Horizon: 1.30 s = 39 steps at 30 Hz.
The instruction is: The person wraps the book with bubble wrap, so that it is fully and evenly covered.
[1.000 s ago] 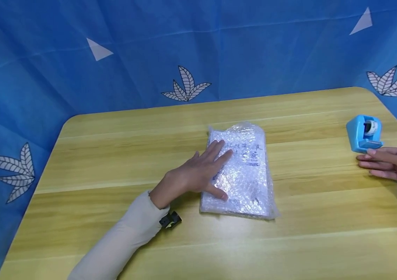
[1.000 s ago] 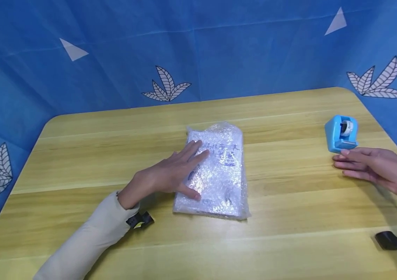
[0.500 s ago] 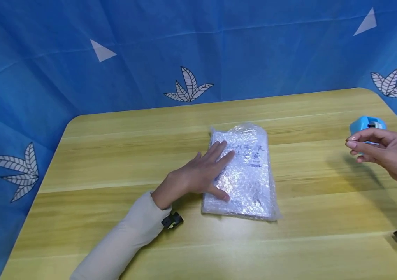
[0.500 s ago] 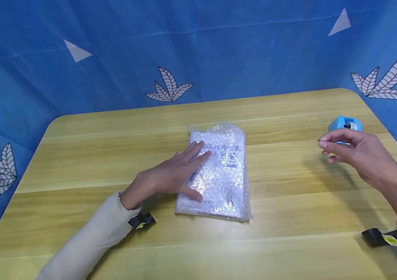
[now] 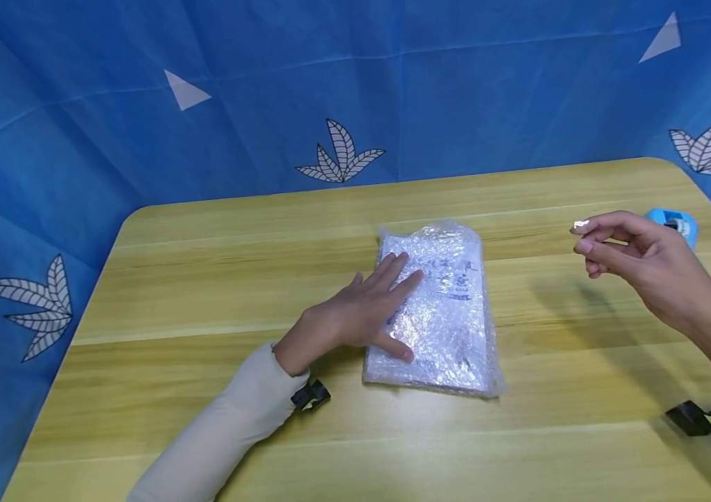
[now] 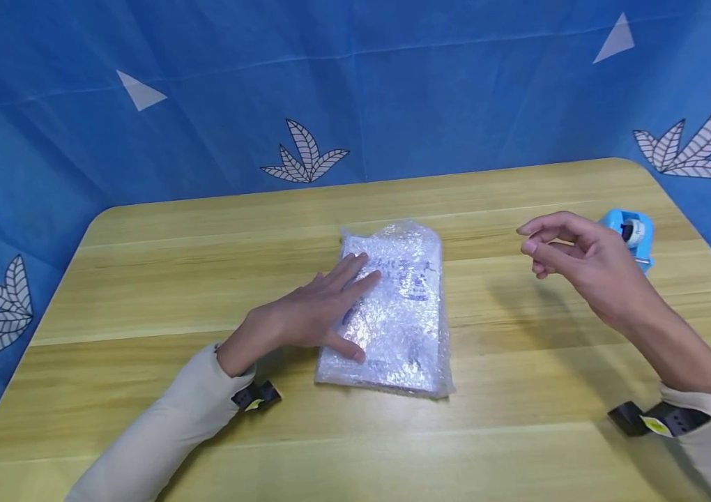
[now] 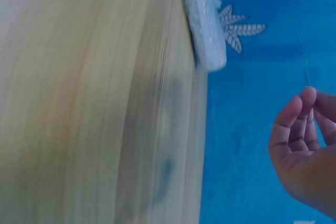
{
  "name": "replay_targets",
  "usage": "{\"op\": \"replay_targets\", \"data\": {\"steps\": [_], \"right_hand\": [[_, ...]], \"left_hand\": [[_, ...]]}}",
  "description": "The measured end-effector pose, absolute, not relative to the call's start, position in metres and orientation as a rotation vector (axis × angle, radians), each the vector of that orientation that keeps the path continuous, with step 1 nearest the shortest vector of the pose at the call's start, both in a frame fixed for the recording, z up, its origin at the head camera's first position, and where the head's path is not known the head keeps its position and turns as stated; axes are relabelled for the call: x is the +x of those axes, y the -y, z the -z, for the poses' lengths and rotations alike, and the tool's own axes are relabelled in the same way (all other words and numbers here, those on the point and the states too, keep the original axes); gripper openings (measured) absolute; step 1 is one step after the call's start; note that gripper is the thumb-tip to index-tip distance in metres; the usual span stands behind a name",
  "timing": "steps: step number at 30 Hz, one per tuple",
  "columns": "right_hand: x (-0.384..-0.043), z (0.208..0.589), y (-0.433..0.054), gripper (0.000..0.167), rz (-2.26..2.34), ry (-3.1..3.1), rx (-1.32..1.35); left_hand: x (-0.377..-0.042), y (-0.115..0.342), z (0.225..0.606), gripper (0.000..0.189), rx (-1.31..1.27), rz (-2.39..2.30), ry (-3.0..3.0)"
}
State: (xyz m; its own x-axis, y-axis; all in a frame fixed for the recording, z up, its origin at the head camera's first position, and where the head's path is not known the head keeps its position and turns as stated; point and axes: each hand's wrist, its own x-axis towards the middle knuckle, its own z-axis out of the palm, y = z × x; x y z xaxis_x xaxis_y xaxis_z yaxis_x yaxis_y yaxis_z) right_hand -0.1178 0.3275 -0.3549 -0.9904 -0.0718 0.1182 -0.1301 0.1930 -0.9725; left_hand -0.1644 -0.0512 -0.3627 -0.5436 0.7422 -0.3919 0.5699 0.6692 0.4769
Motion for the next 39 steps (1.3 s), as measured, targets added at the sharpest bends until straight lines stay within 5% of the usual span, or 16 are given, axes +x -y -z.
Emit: {"op": "replay_targets", "data": {"steps": [30, 39], "right_hand": [[-0.141, 0.354, -0.277, 0.045, -2.036, 2.484, 0.088], [-0.143, 0.358, -0.281, 0.025, -2.152, 2.534, 0.001]], "left_hand": [[-0.164, 0.052, 0.362, 0.119, 1.025, -0.384, -2.314], [-0.164, 0.051, 0.363, 0.119, 1.021, -0.380, -2.317]]}}
